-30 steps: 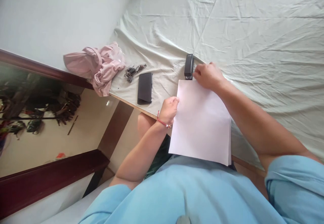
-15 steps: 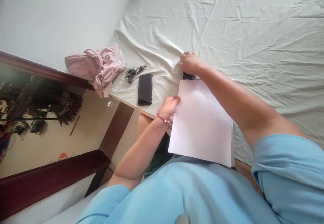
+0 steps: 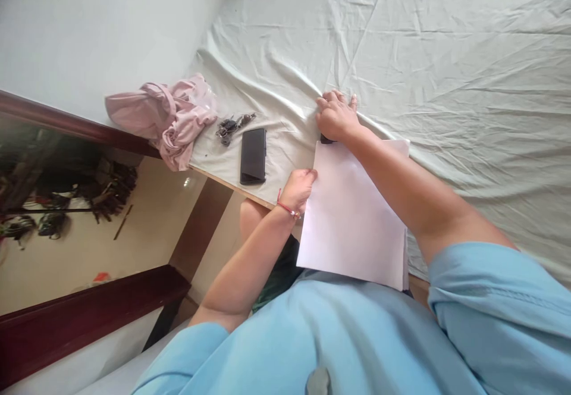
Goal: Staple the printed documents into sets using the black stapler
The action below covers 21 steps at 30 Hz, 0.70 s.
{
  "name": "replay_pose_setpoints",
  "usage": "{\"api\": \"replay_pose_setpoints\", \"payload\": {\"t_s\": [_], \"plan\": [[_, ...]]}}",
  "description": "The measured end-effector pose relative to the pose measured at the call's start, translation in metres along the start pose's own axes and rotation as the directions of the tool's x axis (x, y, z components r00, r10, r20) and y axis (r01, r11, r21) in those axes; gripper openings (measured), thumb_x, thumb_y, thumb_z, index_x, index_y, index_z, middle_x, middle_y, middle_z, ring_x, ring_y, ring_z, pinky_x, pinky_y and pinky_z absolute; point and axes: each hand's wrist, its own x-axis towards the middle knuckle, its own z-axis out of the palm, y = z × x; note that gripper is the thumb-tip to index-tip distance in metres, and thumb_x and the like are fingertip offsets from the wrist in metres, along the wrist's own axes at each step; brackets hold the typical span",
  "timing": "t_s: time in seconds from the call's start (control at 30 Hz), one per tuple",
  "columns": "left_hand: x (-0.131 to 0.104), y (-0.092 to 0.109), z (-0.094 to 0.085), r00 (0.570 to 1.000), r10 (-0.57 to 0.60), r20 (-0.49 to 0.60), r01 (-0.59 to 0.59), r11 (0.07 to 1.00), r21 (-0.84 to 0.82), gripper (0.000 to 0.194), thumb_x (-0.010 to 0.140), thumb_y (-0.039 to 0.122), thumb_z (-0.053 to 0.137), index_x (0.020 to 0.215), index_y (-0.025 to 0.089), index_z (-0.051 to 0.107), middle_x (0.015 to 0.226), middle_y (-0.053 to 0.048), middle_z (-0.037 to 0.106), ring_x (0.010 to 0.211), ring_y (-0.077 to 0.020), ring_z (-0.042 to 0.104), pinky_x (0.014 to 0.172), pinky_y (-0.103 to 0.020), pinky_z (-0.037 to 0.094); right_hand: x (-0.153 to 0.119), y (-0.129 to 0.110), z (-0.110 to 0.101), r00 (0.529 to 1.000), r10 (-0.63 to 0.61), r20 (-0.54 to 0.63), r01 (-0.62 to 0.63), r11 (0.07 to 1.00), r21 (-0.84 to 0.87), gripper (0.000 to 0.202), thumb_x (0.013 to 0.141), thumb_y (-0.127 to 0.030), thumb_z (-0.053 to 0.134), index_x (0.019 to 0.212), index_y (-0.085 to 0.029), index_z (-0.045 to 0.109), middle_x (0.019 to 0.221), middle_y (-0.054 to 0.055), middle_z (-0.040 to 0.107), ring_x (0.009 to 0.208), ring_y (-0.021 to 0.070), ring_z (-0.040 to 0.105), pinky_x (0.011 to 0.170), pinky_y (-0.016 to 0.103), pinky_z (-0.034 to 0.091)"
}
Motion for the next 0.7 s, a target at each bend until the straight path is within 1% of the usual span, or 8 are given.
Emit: {"api": "replay_pose_setpoints", "payload": {"t_s": [0.1, 0.23, 0.33, 0.43, 0.5, 0.57, 0.63, 0.7], "plan": [[-0.001, 0.003, 0.001, 1.0, -0.024, -0.013, 0.024, 1.0, -0.004, 0.032, 0.087, 0.02, 0.063, 0.058, 0.019, 0.05, 0.054, 0.005, 0.038, 0.057, -0.0117, 0.042, 0.058, -0.025, 0.036, -0.007, -0.004, 0.0, 1.0, 0.014, -0.024, -0.014, 1.0, 0.0, 0.057, 0.097, -0.024, 0.041, 0.152, -0.017, 0.055, 0.168, 0.016, 0.042, 0.163, 0.0409, 0.02, 0.125, 0.079, -0.003], [-0.004, 0.008, 0.003, 0.999, -0.035, -0.031, 0.036, 0.999, 0.004, 0.033, 0.087, 0.019, 0.063, 0.057, 0.019, 0.049, 0.054, 0.005, 0.036, 0.058, -0.0117, 0.04, 0.059, -0.025, 0.033, -0.008, -0.009, -0.003, 0.999, 0.029, -0.019, -0.029, 1.0, -0.002, 0.058, 0.096, -0.022, 0.041, 0.151, -0.015, 0.056, 0.167, 0.017, 0.042, 0.162, 0.0405, 0.021, 0.124, 0.079, -0.003], [-0.006, 0.01, 0.004, 0.999, 0.01, -0.047, -0.006, 0.998, 0.067, 0.037, 0.091, 0.017, 0.057, 0.056, 0.02, 0.047, 0.055, 0.005, 0.034, 0.058, -0.0117, 0.037, 0.058, -0.026, 0.029, -0.005, -0.011, -0.008, 0.999, 0.043, 0.025, -0.043, 0.999, -0.028, 0.058, 0.096, -0.024, 0.043, 0.152, -0.015, 0.056, 0.167, 0.016, 0.041, 0.163, 0.0409, 0.019, 0.124, 0.08, -0.004], [-0.011, 0.01, 0.004, 0.996, 0.071, -0.061, -0.061, 0.985, 0.16, 0.041, 0.096, 0.016, 0.051, 0.056, 0.02, 0.043, 0.056, 0.005, 0.032, 0.059, -0.0115, 0.033, 0.058, -0.027, 0.025, -0.003, -0.013, -0.013, 0.996, 0.074, 0.057, -0.071, 0.996, -0.056, 0.054, 0.101, -0.032, 0.044, 0.151, -0.016, 0.056, 0.167, 0.016, 0.041, 0.162, 0.0418, 0.02, 0.124, 0.08, -0.002], [-0.017, 0.008, 0.001, 0.993, 0.099, -0.066, -0.083, 0.976, 0.203, 0.042, 0.098, 0.017, 0.05, 0.057, 0.021, 0.041, 0.057, 0.005, 0.032, 0.059, -0.0117, 0.032, 0.059, -0.028, 0.023, -0.005, -0.013, -0.018, 0.995, 0.097, -0.004, -0.097, 0.995, -0.022, 0.05, 0.105, -0.038, 0.042, 0.149, -0.018, 0.057, 0.165, 0.015, 0.044, 0.159, 0.0415, 0.027, 0.125, 0.078, 0.005], [-0.024, 0.003, -0.004, 0.992, 0.11, -0.066, -0.093, 0.969, 0.227, 0.041, 0.099, 0.019, 0.049, 0.059, 0.021, 0.042, 0.058, 0.005, 0.033, 0.06, -0.0122, 0.032, 0.06, -0.028, 0.024, -0.013, -0.012, -0.027, 0.987, 0.111, -0.117, -0.108, 0.994, 0.031, 0.046, 0.107, -0.041, 0.042, 0.145, -0.02, 0.058, 0.159, 0.015, 0.049, 0.152, 0.0391, 0.037, 0.126, 0.072, 0.016], [-0.031, -0.003, -0.012, 0.99, 0.12, -0.068, -0.1, 0.964, 0.247, 0.041, 0.101, 0.02, 0.049, 0.06, 0.021, 0.043, 0.058, 0.005, 0.034, 0.06, -0.0125, 0.033, 0.061, -0.029, 0.026, -0.028, -0.011, -0.039, 0.969, 0.105, -0.225, -0.091, 0.993, 0.073, 0.04, 0.108, -0.039, 0.045, 0.14, -0.02, 0.059, 0.152, 0.016, 0.054, 0.144, 0.0356, 0.046, 0.124, 0.063, 0.028], [-0.039, -0.01, -0.022, 0.984, 0.164, -0.063, -0.141, 0.953, 0.27, 0.04, 0.102, 0.024, 0.05, 0.063, 0.021, 0.044, 0.059, 0.005, 0.037, 0.061, -0.0128, 0.035, 0.062, -0.028, 0.028, -0.051, -0.007, -0.052, 0.939, 0.073, -0.336, -0.039, 0.994, 0.106, 0.034, 0.108, -0.036, 0.048, 0.135, -0.019, 0.059, 0.146, 0.016, 0.058, 0.139, 0.032, 0.049, 0.123, 0.057, 0.033]]}}
